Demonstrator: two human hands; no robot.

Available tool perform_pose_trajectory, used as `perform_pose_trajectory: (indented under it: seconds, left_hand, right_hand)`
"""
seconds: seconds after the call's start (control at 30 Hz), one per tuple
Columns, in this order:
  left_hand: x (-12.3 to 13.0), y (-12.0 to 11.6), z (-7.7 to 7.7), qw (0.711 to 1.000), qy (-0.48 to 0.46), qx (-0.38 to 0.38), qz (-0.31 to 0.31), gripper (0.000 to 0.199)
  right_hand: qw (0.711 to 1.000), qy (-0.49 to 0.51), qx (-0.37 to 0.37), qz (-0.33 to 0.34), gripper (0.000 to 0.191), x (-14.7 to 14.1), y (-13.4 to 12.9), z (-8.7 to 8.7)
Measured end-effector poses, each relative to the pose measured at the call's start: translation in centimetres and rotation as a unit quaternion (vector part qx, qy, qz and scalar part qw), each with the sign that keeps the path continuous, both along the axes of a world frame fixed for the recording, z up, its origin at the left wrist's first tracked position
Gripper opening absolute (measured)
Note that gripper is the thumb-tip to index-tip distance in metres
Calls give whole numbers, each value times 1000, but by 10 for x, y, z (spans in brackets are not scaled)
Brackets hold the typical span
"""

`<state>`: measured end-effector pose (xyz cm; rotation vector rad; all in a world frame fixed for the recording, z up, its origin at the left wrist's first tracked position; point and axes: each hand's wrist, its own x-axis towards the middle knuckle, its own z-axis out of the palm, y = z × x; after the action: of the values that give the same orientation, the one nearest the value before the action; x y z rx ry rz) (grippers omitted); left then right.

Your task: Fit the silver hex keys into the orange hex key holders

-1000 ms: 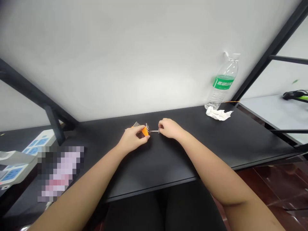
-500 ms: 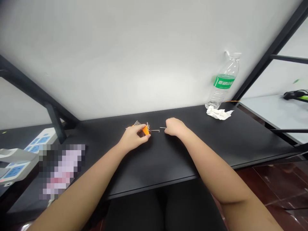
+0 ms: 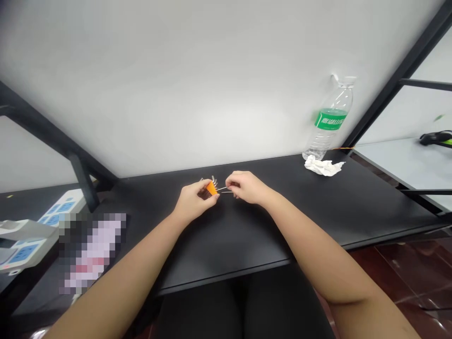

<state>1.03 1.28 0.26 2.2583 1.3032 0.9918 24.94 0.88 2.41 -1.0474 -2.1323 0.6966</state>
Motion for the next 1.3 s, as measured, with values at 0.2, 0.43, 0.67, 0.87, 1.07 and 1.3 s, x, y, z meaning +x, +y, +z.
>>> perform_pose_trajectory:
  seconds: [0.2, 0.43, 0.67, 0.87, 1.07, 1.3]
  left_hand:
    - [1, -1, 1, 1000, 7, -7, -5, 23]
    - [0, 0, 0, 1000, 9, -6, -4, 25]
    - [1, -1, 1, 1000, 18, -1, -7, 25]
    - [1, -1, 2, 1000, 24, 1, -13, 25]
    - [0, -2, 3, 999, 48, 2, -13, 29]
    - [-1, -1, 2, 997, 68, 4, -23, 23]
  right_hand:
    - [998, -31, 49, -10, 17, 2, 1, 2]
    - [997, -32, 67, -1, 18, 2, -3, 7]
    - [999, -14, 47, -5, 17, 3, -5, 9]
    - [994, -41, 97, -4, 19, 3, -3, 8]
    - [988, -47, 150, 8, 21, 0, -3, 5]
    - [989, -48, 142, 8, 17, -4, -1, -1]
